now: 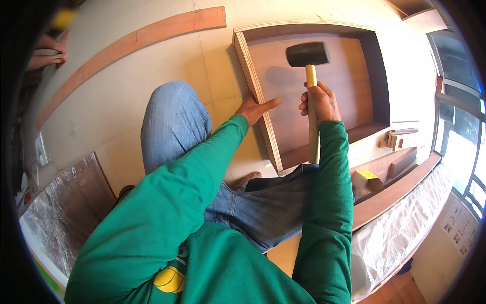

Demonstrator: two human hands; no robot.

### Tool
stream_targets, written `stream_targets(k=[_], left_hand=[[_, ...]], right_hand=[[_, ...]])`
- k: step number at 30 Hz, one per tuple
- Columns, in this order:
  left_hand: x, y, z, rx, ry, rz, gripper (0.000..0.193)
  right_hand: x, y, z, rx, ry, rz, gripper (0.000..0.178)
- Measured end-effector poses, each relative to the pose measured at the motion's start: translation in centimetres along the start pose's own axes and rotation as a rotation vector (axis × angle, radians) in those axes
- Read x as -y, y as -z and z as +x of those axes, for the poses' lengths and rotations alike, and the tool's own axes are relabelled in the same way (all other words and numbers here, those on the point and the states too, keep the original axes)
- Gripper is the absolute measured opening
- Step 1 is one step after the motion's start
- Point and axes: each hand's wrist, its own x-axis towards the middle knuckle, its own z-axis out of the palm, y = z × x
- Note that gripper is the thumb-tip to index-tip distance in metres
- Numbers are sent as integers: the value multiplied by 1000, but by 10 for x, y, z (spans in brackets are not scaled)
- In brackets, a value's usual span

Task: The person assembles a wooden drawer by fitting side panels into a base frame. They use a rubber mallet to tap the panels into place and secure the joints. The person also handles a larger wooden panel, positioning it within the frame.

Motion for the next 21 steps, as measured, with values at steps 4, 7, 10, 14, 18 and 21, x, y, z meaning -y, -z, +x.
stream_targets(k=[4,7,10,14,18,21], left_hand=[[51,-16,26,-162,-29,-9,86],[22,-32,11,-268,123,141,73],[30,-30,15,-301,116,194,88],[33,-29,13,-249,129,76,83],[16,-32,8,-304,128,87,74],[16,-34,8,-324,121,122,72]], right_hand=[[-12,6,17,32,-102,148,41],[-12,1,40,-40,-190,-52,38],[-16,-16,62,33,-192,-151,40],[3,-54,71,66,-123,-328,37],[16,-74,89,111,-110,-409,34],[15,-81,94,160,-90,-451,33]])
